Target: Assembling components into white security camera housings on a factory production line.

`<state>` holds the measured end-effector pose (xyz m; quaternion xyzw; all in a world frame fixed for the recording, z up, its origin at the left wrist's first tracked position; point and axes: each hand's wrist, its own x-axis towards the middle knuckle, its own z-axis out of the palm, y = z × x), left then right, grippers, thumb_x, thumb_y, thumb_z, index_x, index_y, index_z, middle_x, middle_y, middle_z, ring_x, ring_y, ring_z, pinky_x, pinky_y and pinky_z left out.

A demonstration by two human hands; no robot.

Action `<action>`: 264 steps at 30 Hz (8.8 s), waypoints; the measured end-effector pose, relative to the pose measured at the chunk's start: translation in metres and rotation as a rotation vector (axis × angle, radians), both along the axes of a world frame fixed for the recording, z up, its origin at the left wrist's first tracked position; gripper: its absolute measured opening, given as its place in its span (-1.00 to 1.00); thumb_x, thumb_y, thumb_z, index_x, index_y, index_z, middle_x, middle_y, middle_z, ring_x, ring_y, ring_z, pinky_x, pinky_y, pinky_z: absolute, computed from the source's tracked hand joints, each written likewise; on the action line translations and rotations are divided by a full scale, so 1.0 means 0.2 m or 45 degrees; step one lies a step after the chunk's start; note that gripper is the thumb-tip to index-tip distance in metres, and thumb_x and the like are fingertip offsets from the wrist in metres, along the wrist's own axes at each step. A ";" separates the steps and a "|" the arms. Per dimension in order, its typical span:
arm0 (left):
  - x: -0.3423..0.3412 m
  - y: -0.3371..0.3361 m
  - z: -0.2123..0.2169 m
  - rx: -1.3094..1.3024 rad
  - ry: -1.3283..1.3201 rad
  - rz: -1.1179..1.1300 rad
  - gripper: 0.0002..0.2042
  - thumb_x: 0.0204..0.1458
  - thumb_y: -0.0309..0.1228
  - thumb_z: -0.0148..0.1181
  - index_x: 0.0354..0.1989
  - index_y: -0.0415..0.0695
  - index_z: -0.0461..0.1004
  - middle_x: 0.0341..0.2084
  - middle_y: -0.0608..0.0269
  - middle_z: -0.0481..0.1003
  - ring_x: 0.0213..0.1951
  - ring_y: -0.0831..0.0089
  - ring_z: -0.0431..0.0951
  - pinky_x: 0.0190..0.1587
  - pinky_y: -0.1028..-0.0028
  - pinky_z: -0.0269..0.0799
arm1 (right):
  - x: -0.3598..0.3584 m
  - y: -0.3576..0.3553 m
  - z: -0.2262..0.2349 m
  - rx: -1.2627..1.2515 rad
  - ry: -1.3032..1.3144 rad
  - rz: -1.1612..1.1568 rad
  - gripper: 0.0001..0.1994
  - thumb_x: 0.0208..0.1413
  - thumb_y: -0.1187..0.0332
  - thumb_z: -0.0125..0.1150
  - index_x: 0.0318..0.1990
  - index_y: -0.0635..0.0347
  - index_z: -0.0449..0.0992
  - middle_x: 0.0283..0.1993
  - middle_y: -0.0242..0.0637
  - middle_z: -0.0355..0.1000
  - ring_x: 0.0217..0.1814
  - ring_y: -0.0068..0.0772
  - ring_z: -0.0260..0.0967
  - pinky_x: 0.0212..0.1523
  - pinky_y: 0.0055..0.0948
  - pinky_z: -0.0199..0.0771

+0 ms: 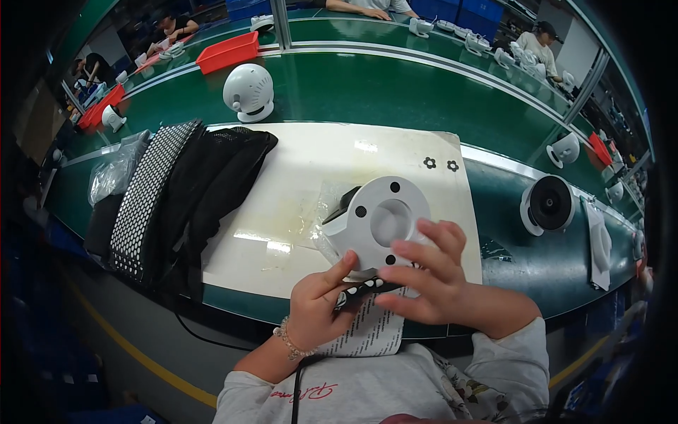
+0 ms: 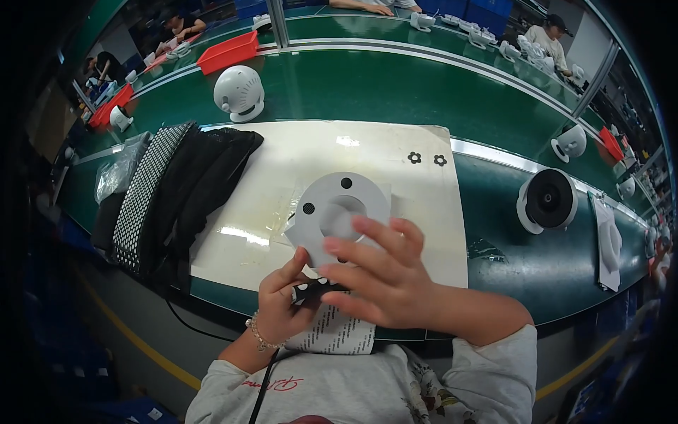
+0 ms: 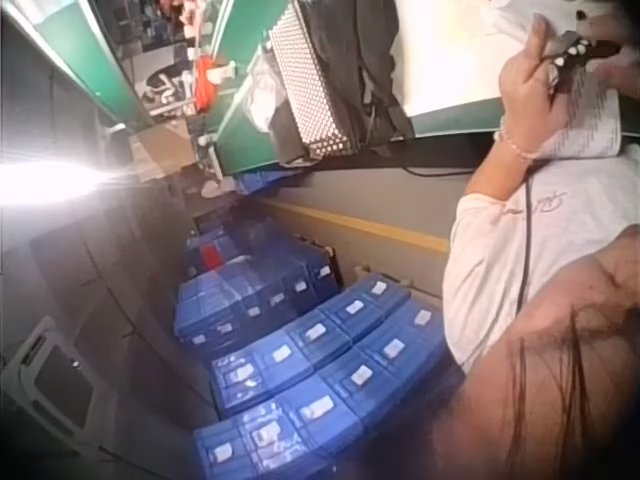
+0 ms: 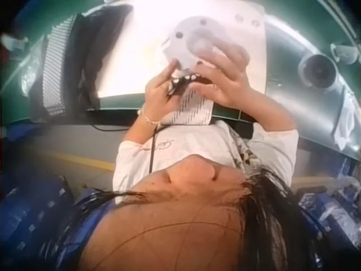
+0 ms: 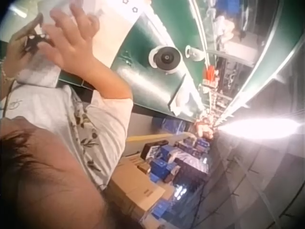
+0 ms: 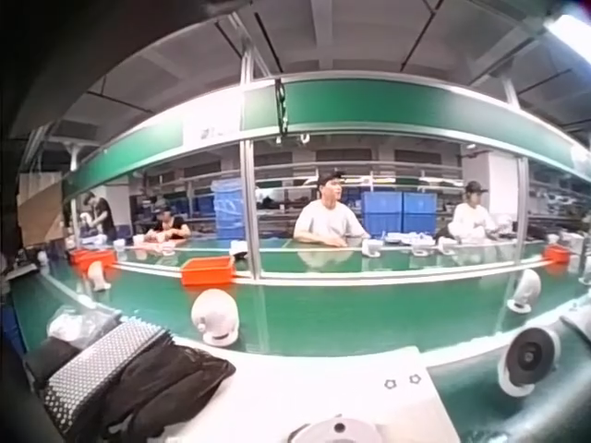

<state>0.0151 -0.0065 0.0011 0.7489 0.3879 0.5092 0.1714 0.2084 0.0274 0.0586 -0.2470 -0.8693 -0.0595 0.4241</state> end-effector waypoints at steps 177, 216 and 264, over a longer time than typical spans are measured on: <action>-0.03 -0.01 0.00 0.117 0.044 -0.024 -0.77 -0.37 -0.51 0.33 -0.68 -0.27 0.34 -0.07 -0.01 0.39 -0.68 0.39 0.37 -0.59 0.52 0.30 | -0.04 0.23 0.19 -0.371 0.164 0.131 -0.46 -0.10 0.60 0.11 0.06 0.17 0.05 -0.20 -0.25 0.34 -0.03 -0.30 0.28 0.00 -0.32 0.20; -0.04 -0.01 -0.02 0.142 0.069 -0.011 -0.80 -0.39 -0.51 0.30 -0.74 -0.26 0.34 -0.06 0.02 0.38 -0.70 0.38 0.36 -0.59 0.52 0.29 | 0.01 0.08 0.08 -0.515 -0.031 0.188 -0.24 -0.22 0.11 0.35 0.13 -0.05 0.03 0.22 -0.10 0.09 0.35 0.05 -0.21 0.24 -0.01 -0.46; -0.02 0.01 -0.06 0.164 0.086 0.015 -0.73 -0.39 -0.52 0.32 -0.79 -0.25 0.27 -0.05 0.01 0.37 -0.72 0.38 0.32 -0.63 0.52 0.27 | 0.14 0.05 0.05 -0.615 0.107 -0.187 -0.94 -0.13 0.40 0.12 -0.45 0.12 0.43 0.18 -0.14 0.13 0.32 -0.04 -0.17 0.18 -0.15 -0.19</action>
